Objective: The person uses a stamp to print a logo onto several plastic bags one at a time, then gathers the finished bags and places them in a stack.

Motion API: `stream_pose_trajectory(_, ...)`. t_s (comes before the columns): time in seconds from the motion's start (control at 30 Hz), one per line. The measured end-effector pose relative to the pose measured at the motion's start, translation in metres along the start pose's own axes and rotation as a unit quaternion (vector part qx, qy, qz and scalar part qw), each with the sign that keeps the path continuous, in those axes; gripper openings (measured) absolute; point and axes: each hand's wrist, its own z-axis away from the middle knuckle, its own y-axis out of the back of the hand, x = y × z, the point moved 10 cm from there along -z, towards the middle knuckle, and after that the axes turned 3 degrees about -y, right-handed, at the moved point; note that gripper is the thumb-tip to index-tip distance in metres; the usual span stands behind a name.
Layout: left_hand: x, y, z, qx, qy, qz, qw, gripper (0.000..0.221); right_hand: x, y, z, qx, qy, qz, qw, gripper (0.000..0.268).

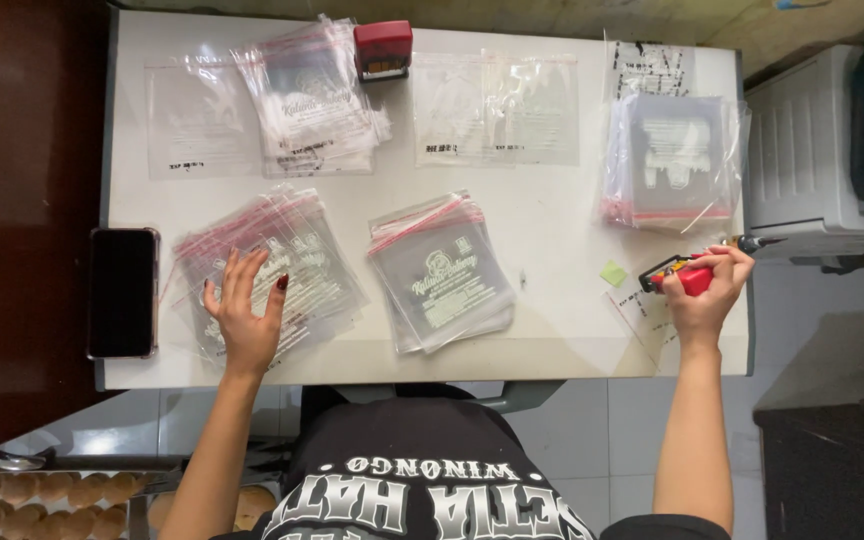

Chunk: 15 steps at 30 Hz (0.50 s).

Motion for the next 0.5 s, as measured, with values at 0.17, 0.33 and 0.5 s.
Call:
stream_pose_trajectory(0.17, -0.002, -0.002, 0.004, -0.009, 0.001, -0.009, 1.000, 0.042, 0.021, -0.026, 0.014, -0.007, -0.006, -0.006, 1.000, 0.032)
stream_pose_trajectory(0.33, -0.003, -0.003, -0.002, -0.009, 0.000, -0.011, 1.000, 0.043, 0.008, 0.017, -0.001, 0.022, -0.016, -0.039, 0.999, 0.030)
stream_pose_trajectory(0.5, -0.012, -0.032, 0.006, -0.065, -0.011, -0.056, 0.996, 0.049, -0.017, 0.039, 0.032, 0.003, -0.052, 0.067, 0.996, 0.022)
